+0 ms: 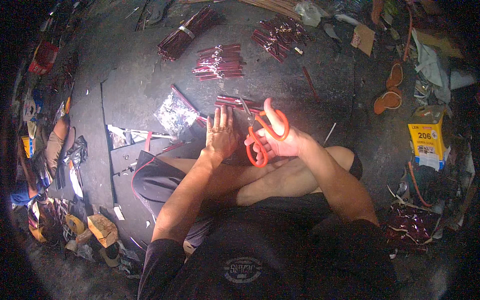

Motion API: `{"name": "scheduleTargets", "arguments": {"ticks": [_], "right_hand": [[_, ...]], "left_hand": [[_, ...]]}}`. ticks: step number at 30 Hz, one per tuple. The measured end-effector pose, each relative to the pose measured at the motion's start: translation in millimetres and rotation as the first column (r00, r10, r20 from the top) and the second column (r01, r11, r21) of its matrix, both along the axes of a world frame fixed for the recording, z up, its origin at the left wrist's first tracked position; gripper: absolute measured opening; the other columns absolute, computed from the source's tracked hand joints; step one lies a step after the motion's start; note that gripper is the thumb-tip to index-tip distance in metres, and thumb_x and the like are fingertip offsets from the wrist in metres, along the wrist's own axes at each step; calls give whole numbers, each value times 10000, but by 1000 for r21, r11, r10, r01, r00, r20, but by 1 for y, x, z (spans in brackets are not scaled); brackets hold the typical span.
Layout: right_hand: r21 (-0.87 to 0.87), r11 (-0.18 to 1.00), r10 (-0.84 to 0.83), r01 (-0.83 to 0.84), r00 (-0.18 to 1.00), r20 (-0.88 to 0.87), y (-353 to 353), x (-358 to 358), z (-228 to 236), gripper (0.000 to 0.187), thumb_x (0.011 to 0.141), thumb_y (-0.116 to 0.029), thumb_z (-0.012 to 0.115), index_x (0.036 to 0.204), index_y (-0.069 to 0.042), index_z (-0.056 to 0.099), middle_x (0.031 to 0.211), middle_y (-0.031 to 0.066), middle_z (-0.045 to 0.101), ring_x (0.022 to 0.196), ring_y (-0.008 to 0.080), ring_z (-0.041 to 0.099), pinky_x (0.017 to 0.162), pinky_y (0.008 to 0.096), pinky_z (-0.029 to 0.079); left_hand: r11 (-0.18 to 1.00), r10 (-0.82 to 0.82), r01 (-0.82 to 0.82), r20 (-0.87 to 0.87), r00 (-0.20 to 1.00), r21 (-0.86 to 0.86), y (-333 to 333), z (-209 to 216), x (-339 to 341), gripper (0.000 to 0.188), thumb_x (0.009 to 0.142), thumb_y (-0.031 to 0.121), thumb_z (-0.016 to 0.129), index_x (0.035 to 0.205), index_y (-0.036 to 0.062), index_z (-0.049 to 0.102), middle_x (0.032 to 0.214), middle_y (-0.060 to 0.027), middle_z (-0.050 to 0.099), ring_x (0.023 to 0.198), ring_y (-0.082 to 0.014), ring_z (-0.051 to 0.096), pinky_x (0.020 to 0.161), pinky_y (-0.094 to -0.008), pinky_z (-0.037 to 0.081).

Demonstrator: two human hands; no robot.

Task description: The person sits on the floor and repeatedly cuts red sticks to size using scissors, then inserts small metallic components into the ends of the sticks. The finished pieces are placed in a pile on the floor.

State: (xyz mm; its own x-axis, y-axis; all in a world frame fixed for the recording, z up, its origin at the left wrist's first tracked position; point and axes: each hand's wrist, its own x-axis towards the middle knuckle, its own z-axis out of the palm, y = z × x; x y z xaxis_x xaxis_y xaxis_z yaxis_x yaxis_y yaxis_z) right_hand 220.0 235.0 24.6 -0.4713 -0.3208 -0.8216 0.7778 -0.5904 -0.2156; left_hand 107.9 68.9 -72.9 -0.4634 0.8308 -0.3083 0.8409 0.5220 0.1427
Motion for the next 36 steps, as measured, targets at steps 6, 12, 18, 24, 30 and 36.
{"name": "scheduleTargets", "arguments": {"ticks": [6,12,18,24,30,36], "right_hand": [[29,1000,0,-1,1000,5,3,-5,-3,1259,615,-996,183,1155,81,549,730,93,598,625,263,631,655,356,526],[32,999,-8,8,1000,4,4,-5,-4,1238,626,-989,201,1117,85,572,730,101,597,627,273,637,659,373,533],[37,999,-18,18,1000,13,5,-4,-3,1223,632,-985,211,1087,83,593,732,103,598,624,280,636,663,377,537],[40,999,13,-13,1000,15,5,-5,-5,1247,614,-995,201,1104,87,582,726,100,595,636,280,635,701,394,541],[3,998,68,-68,997,32,22,-24,-2,1294,560,-1018,208,1110,98,562,776,107,584,701,270,634,746,418,550],[-73,975,212,-209,977,35,43,-50,3,1372,521,-1033,233,1135,165,501,935,186,582,813,318,648,828,446,534]], "left_hand": [[1000,-6,6,-6,1000,-23,6,1,-6,816,927,395,483,1511,-35,111,1566,-216,157,1455,-366,171,1145,-569,192],[1000,-7,7,-12,1000,-27,7,-1,-6,806,932,398,465,1513,-34,110,1568,-215,155,1456,-364,168,1145,-567,193],[999,-29,27,-39,999,-44,7,2,-7,801,930,402,460,1512,-34,123,1567,-214,156,1452,-367,176,1141,-566,201],[999,-15,14,-8,1000,-36,7,1,-7,809,926,395,479,1511,-35,123,1570,-213,150,1456,-367,169,1145,-568,192],[1000,-1,2,30,1000,-19,7,3,-9,801,914,355,508,1507,-36,138,1567,-215,158,1456,-371,169,1153,-564,179],[895,299,-358,237,924,266,13,25,6,503,935,303,488,1301,-42,485,1316,-243,516,1223,-388,502,968,-509,433]]}}
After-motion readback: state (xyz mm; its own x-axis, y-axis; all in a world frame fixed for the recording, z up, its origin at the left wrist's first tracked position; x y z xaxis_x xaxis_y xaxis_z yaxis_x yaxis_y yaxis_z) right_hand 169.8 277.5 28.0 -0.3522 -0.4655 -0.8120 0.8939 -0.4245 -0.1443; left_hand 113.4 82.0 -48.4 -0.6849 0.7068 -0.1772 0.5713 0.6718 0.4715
